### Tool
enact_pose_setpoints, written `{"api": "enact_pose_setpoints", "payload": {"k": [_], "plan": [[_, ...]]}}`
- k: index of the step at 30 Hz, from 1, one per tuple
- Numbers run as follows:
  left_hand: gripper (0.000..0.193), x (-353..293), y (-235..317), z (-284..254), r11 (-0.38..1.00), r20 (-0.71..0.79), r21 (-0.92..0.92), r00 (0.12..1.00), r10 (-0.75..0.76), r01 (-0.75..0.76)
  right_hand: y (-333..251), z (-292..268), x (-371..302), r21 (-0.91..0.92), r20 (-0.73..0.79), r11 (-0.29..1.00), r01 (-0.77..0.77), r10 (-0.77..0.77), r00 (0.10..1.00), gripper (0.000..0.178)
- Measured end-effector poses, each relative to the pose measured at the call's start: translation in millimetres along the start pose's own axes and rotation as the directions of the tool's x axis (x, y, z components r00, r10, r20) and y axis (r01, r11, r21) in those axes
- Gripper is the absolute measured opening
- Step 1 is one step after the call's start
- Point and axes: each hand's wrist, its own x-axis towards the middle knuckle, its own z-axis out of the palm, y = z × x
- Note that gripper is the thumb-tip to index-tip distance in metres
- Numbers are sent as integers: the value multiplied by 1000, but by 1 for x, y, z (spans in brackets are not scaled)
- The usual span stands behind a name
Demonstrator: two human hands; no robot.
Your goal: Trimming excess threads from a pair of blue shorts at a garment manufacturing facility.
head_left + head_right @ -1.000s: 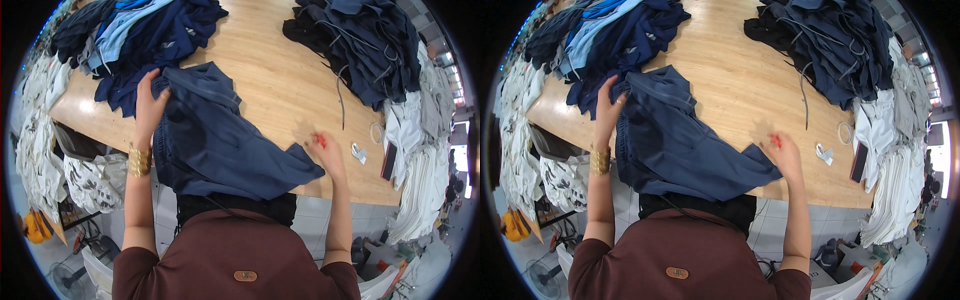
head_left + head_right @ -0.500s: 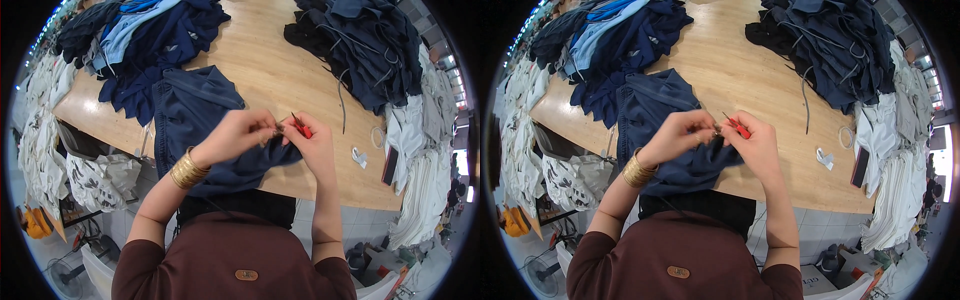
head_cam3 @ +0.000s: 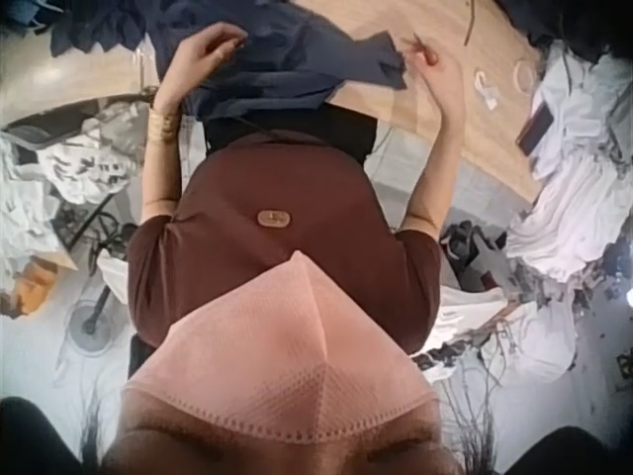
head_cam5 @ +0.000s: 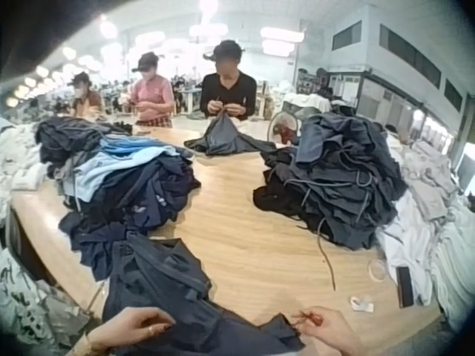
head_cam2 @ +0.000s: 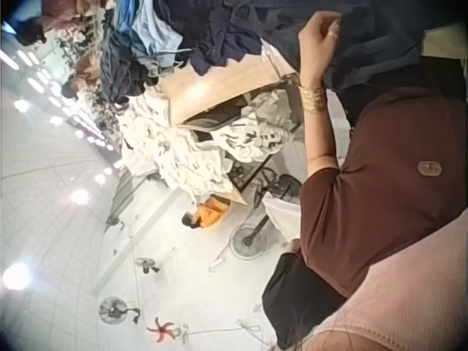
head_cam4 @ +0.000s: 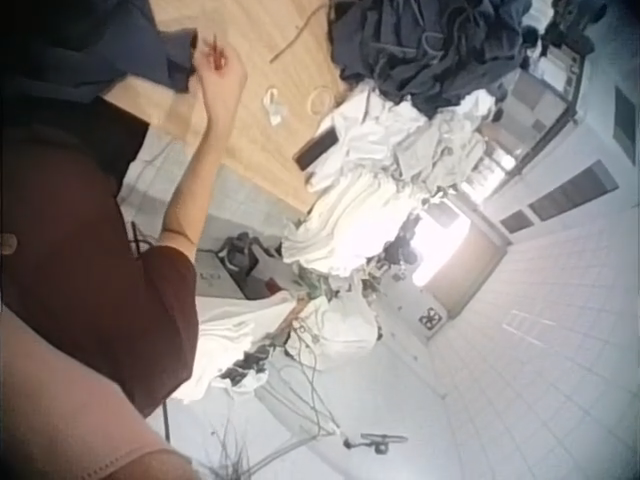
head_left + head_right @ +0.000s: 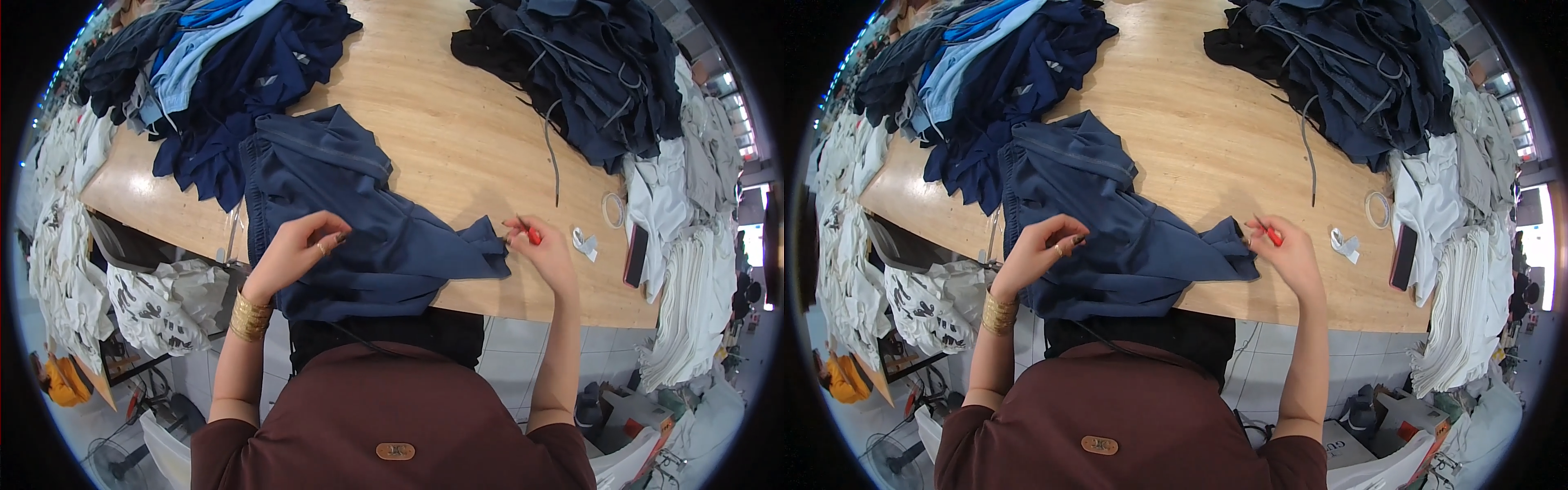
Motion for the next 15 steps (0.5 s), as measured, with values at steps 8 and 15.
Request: {"api": "enact_pose_setpoints", "payload": {"k": [8, 15], "plan": [[42, 6, 30, 60, 946, 188, -69, 928, 323, -315, -25, 55, 2, -128, -6, 984, 128, -129, 992, 11], [52, 9, 62, 67, 897, -165, -232, 924, 344, -376, -108, 88, -3, 326, 176, 925, 195, -262, 949, 4]]}}
